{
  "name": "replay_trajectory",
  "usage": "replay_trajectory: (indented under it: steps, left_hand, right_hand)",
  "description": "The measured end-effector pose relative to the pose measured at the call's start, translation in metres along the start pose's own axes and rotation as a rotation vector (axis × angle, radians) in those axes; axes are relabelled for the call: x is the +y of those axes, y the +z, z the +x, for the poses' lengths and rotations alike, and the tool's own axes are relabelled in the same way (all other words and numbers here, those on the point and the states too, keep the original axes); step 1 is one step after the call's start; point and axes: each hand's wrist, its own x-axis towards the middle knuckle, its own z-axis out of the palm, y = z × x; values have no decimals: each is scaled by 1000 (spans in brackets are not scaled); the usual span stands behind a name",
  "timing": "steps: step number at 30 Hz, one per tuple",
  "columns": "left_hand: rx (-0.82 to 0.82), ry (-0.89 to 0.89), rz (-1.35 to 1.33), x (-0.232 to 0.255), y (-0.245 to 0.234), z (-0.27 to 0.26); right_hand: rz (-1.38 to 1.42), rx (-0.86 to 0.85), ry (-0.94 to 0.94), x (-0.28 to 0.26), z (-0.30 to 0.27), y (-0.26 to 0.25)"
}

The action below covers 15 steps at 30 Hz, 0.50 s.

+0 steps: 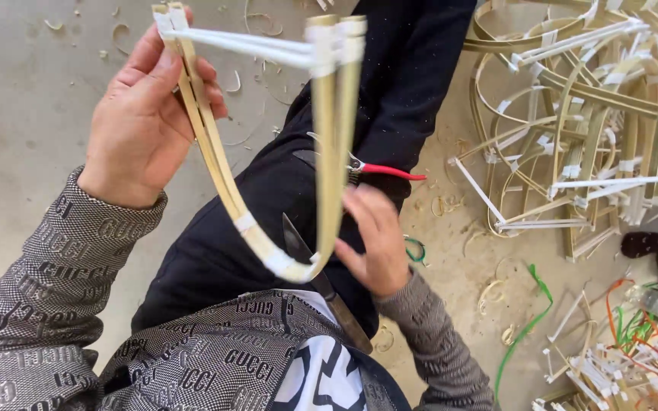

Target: The recorder is assembling and cutting bamboo strips to form curved frames using snips and a knife.

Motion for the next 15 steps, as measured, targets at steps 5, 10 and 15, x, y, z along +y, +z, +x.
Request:
replay_trajectory:
  steps: [5, 10, 15]
  left_hand:
    - [-47, 98, -47, -5, 9, -3]
    - [-128, 72, -256, -2, 33, -14]
    - [-80, 59, -282, -21, 28, -18]
  right_hand:
    - [250, -125, 333, -18, -40, 42]
    - [596, -290, 606, -21, -29, 46]
    - [980, -304, 388, -16, -30, 39]
